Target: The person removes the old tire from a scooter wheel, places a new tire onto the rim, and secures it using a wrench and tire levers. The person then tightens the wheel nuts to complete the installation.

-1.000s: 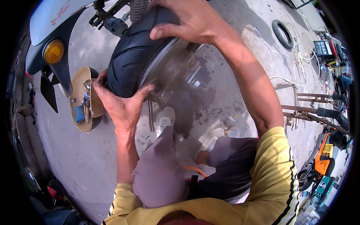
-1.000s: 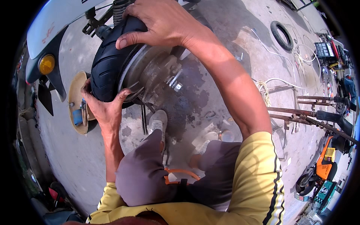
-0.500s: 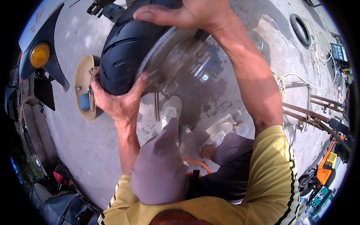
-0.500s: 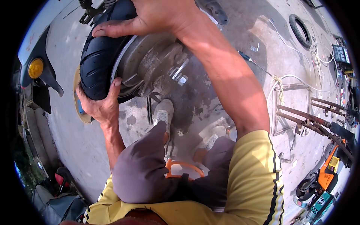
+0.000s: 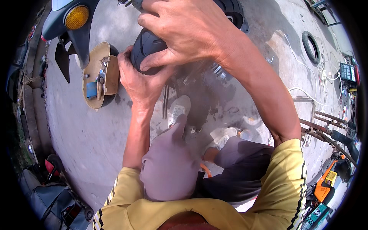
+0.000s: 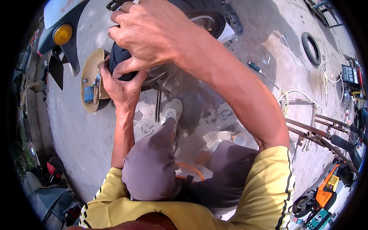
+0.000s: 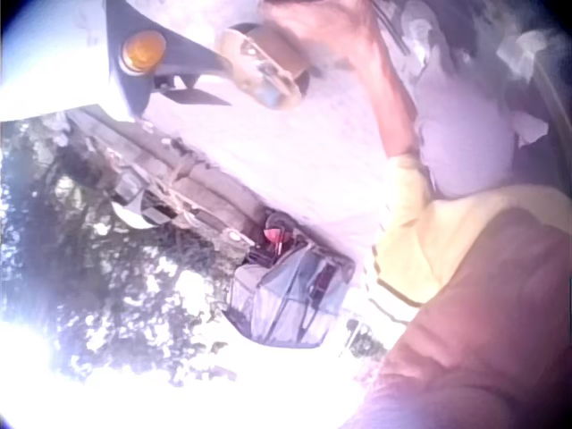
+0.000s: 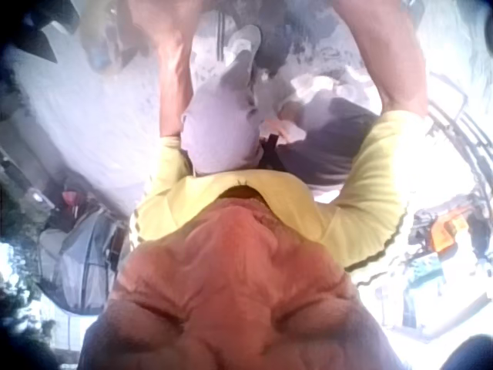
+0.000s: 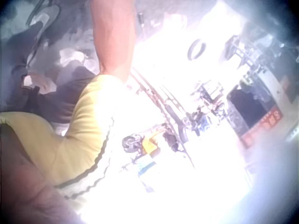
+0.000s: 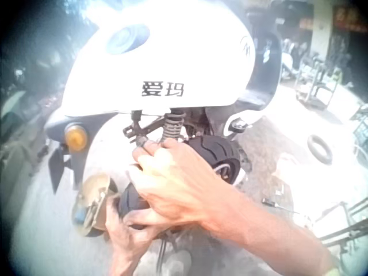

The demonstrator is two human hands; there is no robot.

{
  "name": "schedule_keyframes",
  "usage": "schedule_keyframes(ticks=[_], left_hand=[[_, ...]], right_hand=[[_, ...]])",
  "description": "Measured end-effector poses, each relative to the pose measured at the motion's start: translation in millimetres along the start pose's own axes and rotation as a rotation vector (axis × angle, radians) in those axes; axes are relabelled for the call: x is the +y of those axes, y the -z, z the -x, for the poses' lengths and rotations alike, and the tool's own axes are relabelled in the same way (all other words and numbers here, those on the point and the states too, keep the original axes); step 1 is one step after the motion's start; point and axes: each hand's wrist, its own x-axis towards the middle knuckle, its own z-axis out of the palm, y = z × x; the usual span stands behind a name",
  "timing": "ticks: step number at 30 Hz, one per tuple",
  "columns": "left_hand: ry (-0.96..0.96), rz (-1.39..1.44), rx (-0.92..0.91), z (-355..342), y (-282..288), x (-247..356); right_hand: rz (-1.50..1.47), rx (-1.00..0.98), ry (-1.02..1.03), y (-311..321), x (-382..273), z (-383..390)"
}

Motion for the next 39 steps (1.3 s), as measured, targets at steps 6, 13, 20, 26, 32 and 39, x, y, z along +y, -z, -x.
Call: schedule_keyframes(ticks=[6,13,20,26,32,39], left_hand=[[0.097,0.171,0.013,32,-2,-26],[-0.011,0.246,0.042,35,-5,-43],[0.073,0.466,0.083,38,-14,-41],[0.181,0.469,-0.077,35,3,-49],[0.169,0.400,-0.113,38,3,-72],[0.174,0.456,-0.177,35,7,-63]], right_hand=[[0.117,0.126,-0.018,-13,-6,0],[0.187,0.244,0.019,-21,-3,4],[0.109,0.370,0.022,-34,0,10],[0.054,0.844,-0.109,-63,-33,53],[-0.385,0.891,-1.237,-123,-205,171],[-0.441,0.230,-1.370,-188,-223,148]])
